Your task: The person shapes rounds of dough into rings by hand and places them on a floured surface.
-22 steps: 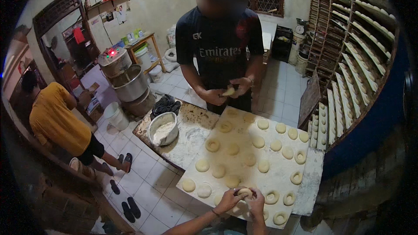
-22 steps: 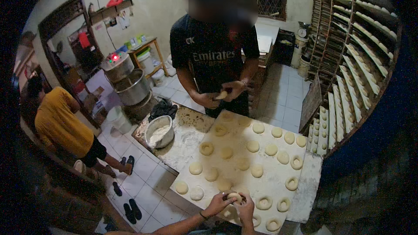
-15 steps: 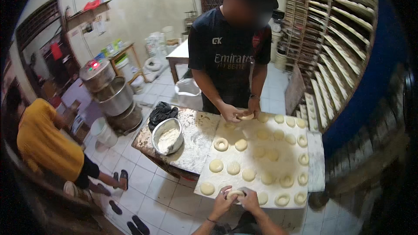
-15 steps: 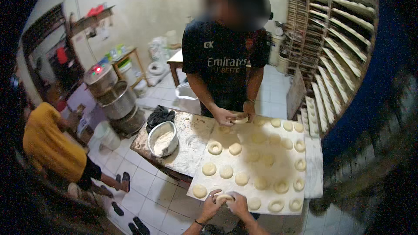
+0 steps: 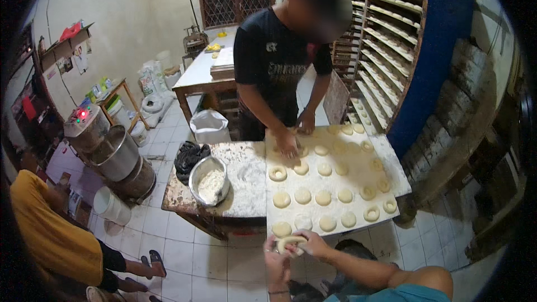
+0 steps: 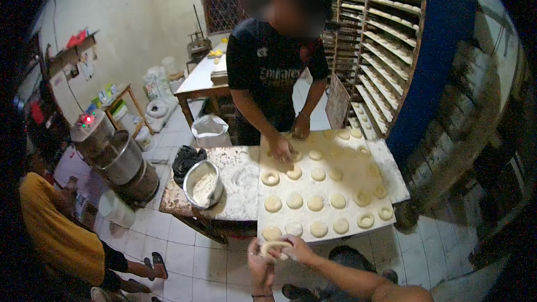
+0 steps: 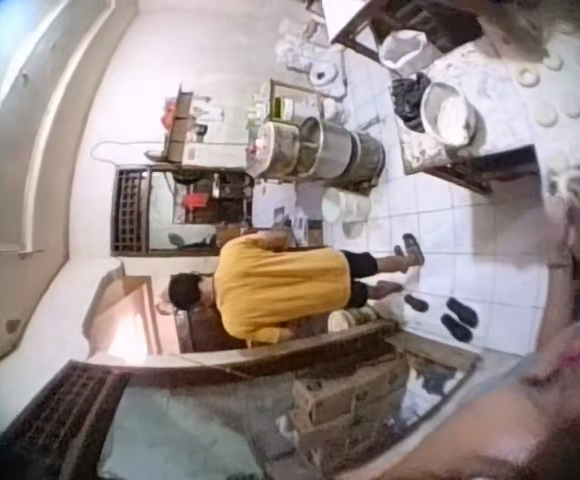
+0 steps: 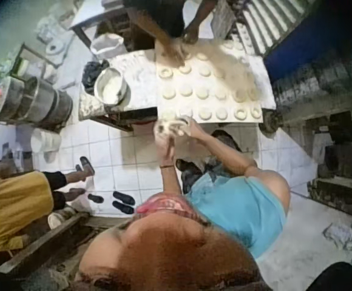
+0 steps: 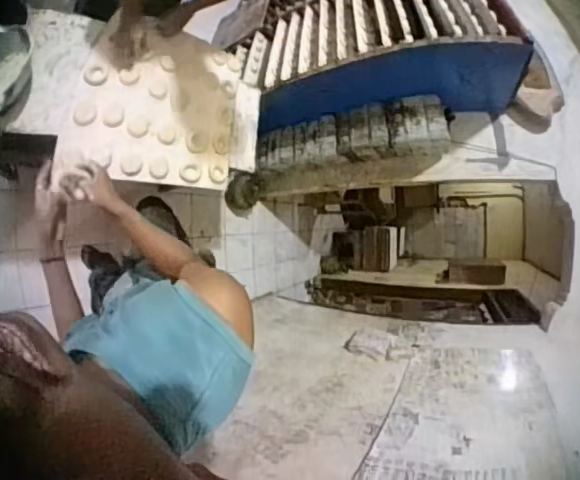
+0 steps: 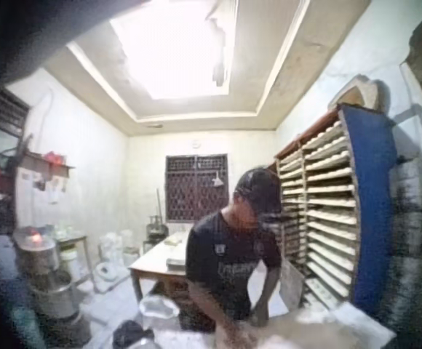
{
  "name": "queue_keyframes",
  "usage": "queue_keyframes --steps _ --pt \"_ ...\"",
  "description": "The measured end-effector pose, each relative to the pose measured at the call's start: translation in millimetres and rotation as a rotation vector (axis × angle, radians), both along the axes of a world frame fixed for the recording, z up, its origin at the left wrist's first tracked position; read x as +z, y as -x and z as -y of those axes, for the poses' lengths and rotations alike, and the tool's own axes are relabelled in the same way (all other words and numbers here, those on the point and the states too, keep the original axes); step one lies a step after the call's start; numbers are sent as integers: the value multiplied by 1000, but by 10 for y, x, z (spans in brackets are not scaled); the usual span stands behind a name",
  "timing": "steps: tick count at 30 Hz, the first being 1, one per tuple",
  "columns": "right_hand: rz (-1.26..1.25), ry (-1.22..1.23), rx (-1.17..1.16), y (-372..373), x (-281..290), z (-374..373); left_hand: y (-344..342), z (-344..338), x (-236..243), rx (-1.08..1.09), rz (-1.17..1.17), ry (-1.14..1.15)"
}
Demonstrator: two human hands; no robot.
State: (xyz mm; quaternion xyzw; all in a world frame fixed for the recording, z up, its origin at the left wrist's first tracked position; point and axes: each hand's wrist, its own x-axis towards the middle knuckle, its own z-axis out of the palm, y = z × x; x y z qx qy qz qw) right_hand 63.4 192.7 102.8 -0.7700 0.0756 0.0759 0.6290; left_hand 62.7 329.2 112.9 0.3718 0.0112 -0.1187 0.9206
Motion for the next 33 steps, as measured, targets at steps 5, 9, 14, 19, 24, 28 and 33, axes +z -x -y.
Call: queue_keyframes --steps 5,9,14,19,24,28,33 --pt "-323 -1455 25 -74 290 63 170 -129 -297 -411 -265 896" --pt "-539 -1406 153 138 253 38 53 -220 141 -316 -276 495" --pt "-300 -1519 269 155 351 329 75 -299 42 -429 -193 456" --pt "-546 -1290 242 264 500 284 107 -43 275 -408 -202 246" --pt "-359 -969 77 66 674 790 24 175 111 -649 -92 107" --pt "-43 -241 157 -12 589 1101 -169 846 236 -648 -212 -187" --pt "-141 -1521 -560 -418 670 1750 -636 2021 528 -10 -388 301"
